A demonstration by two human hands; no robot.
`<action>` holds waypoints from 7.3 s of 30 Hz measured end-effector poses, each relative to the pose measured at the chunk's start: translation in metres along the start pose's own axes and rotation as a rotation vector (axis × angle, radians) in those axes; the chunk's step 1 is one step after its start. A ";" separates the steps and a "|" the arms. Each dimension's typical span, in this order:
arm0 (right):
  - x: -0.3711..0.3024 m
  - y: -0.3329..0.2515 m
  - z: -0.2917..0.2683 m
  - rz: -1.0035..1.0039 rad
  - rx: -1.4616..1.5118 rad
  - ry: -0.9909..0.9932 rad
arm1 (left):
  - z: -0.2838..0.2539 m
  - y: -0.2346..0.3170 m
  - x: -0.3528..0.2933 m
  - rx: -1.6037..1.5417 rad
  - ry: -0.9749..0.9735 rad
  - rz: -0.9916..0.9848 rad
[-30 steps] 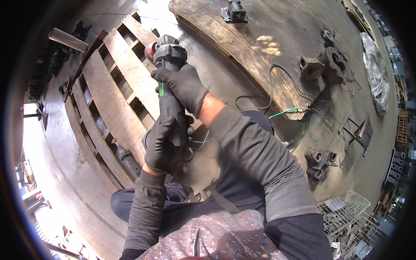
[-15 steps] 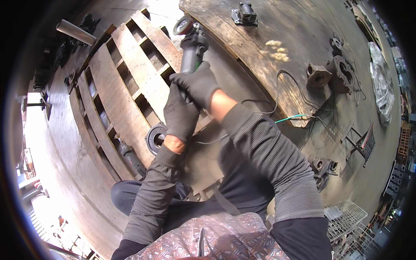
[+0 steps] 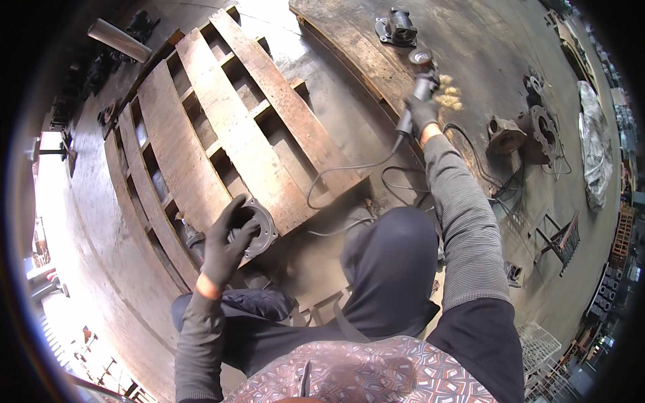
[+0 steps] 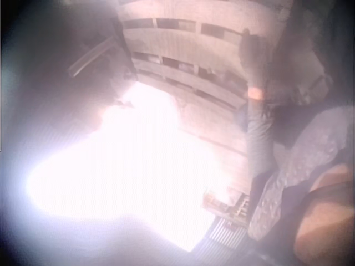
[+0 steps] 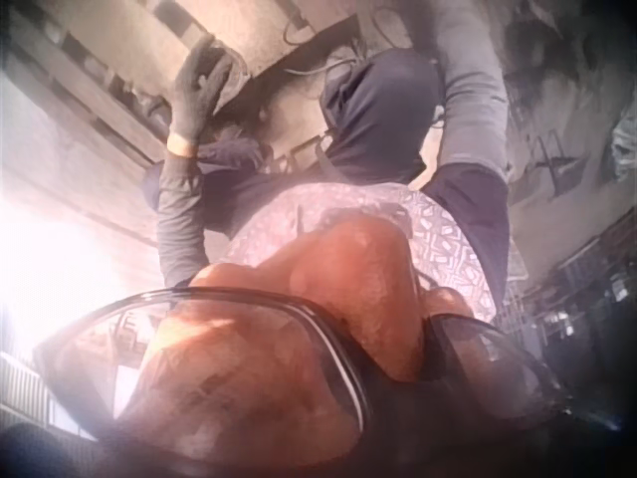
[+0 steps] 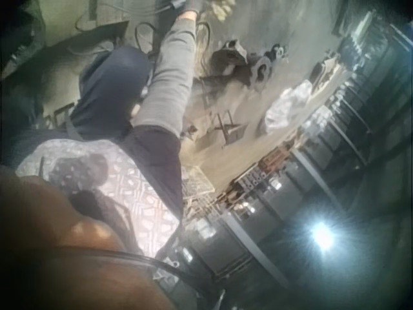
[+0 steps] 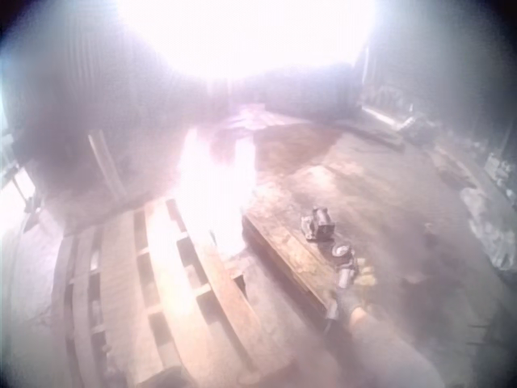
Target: The person sits on the floor and uses a handheld rotary tool to grind the inner and outer surfaces of two metal flanges placed on a wooden pallet. The person repeatedly repositions the parts and the tool to access different areas, then sets the tool down and inspects the parts.
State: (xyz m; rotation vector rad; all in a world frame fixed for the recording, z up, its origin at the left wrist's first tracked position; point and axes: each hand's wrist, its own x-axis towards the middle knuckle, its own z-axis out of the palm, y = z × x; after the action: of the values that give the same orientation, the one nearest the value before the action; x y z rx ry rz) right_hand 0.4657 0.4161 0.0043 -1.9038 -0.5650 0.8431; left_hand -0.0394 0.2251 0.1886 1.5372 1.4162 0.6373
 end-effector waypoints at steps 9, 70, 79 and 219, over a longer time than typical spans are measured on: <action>0.058 0.078 -0.048 0.058 -0.539 0.331 | -0.011 -0.019 0.015 -0.044 0.034 -0.168; -0.245 0.051 0.037 0.376 0.189 -1.060 | 0.073 -0.105 0.015 -0.657 0.063 -0.487; -0.227 0.088 0.067 0.406 0.037 -1.137 | 0.098 -0.134 0.023 -0.321 0.200 -0.457; -0.341 0.355 -0.218 0.354 0.008 0.252 | -0.017 0.020 -0.102 -0.244 0.488 0.143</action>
State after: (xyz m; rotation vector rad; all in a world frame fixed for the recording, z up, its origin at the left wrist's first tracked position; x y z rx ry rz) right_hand 0.4178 -0.1016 -0.1359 -2.0962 -0.0709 0.8046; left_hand -0.0647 0.1341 0.2346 1.3469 1.5163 1.2910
